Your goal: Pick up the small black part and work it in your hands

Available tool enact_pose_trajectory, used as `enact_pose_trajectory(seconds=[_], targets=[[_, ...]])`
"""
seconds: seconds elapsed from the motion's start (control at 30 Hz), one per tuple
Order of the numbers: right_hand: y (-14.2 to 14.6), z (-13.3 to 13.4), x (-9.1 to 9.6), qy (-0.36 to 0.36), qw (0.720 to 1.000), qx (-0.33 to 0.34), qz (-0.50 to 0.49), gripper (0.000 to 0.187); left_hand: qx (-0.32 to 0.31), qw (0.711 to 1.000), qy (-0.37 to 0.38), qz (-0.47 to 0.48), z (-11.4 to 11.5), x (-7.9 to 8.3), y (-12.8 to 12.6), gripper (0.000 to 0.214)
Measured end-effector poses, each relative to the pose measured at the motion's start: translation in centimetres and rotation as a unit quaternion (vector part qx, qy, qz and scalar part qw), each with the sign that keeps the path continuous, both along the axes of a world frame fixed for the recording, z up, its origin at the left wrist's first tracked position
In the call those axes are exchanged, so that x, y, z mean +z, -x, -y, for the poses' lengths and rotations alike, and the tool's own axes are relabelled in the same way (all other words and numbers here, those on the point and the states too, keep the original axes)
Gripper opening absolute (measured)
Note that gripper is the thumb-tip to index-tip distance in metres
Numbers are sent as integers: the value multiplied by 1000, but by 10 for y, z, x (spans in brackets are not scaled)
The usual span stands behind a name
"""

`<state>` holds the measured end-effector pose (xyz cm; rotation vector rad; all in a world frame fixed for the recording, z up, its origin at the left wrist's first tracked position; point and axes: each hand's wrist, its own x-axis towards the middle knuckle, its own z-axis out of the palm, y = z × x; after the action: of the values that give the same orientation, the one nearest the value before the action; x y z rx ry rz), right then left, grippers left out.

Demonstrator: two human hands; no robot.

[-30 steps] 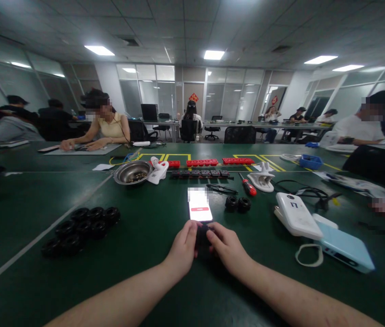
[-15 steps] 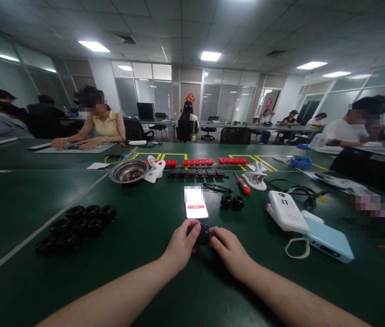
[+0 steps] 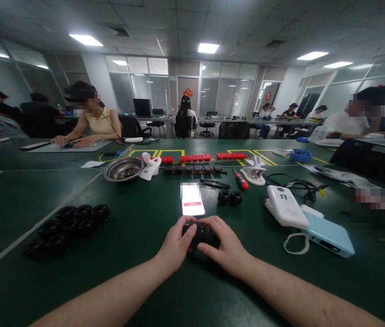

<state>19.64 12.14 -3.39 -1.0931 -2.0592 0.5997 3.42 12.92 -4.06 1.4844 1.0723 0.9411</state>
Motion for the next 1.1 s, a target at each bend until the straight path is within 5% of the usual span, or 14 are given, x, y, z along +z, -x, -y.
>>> enact_pose_trajectory(seconds=[0.23,0.33,0.7,0.83,1.1], targets=[[2,-4,-5,48,998,-35,34,29,-9,1000,-9,-20,1,2,1,28],[2,-2,-3,41,999,-26,18,11,-14,1000,9,-20,-1,2,1,29],[2,-5,-5,34,997,-36,57,26,-9,996,-65,-58,1,0,2,24],[2,-6,-5,23,998,-36,56,16,-15,996,-51,-72,-1,2,1,27],[1,-1,-3,5,999,-5,34,29,8,999,-22,-47,1,2,2,26]])
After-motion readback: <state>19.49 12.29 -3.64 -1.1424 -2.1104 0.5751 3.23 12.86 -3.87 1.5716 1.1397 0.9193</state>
